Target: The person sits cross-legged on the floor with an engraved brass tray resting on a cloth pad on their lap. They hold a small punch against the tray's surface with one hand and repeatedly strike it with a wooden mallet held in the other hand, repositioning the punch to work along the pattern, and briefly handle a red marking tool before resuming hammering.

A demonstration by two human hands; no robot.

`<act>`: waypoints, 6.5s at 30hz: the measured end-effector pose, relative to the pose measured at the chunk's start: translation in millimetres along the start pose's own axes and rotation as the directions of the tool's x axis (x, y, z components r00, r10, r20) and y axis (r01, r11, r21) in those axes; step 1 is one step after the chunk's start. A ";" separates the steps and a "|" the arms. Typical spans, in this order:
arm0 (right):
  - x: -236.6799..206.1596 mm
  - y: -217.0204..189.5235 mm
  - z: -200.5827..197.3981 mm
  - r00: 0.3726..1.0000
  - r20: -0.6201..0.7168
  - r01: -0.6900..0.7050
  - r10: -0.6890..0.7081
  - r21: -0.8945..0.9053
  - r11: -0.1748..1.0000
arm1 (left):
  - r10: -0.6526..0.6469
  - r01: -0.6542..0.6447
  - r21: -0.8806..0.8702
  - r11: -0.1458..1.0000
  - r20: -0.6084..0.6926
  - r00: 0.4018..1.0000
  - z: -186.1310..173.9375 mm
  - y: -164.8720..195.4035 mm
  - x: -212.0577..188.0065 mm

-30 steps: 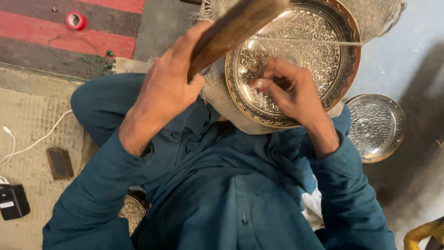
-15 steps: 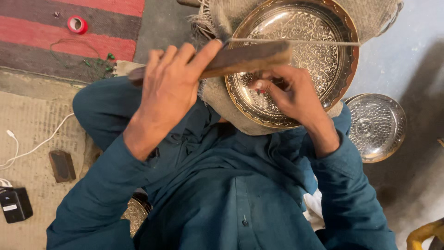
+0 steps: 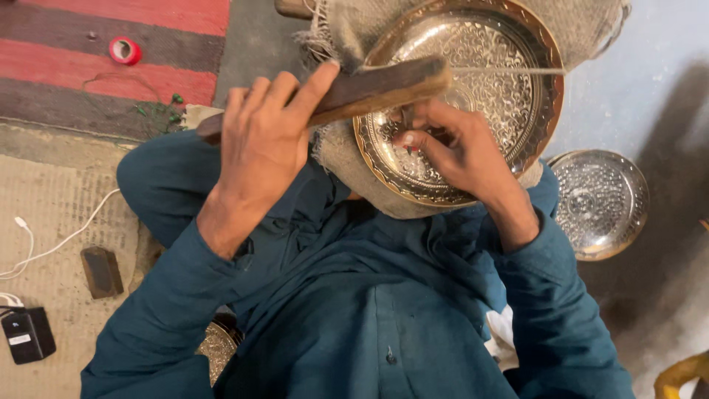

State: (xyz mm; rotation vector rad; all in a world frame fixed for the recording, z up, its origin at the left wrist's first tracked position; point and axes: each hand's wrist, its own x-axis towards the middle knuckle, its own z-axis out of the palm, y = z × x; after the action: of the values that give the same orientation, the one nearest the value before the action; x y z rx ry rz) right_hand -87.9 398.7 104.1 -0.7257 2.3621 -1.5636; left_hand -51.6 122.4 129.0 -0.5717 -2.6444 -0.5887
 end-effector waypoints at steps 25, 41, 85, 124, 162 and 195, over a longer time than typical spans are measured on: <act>-1.7 7.5 0.5 0.990 -0.073 0.117 -0.123 -0.085 0.990 | -0.261 0.338 -0.523 0.782 0.218 0.940 5.5 4.0 -26.0; -3.6 6.9 1.0 0.991 -0.092 0.088 -0.102 -0.140 0.986 | -0.014 -0.006 0.110 0.994 0.177 0.984 -9.3 3.6 6.0; -7.0 10.1 -4.9 0.995 -0.055 0.074 -0.079 -0.092 0.993 | 0.034 -0.039 0.135 0.990 0.037 0.999 0.5 7.2 8.9; -10.3 0.2 -9.9 0.995 -0.047 0.087 -0.091 -0.070 0.994 | -0.048 0.024 -0.380 0.925 -0.056 0.997 13.3 11.7 -0.6; -13.4 3.2 -40.9 0.994 -0.030 0.109 -0.106 0.131 0.985 | -0.446 0.339 -0.714 0.612 0.042 0.894 13.3 31.2 -61.7; 17.8 22.1 -40.5 0.968 0.245 0.105 -0.061 -0.171 0.980 | -0.321 0.338 -0.101 0.936 0.159 0.934 16.1 41.1 -21.6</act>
State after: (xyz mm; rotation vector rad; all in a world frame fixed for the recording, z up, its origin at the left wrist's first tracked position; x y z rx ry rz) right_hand -127.0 428.9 102.3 -1.0038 2.3398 -1.2186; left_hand -18.6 157.5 119.1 -0.2049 -2.8766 -0.8474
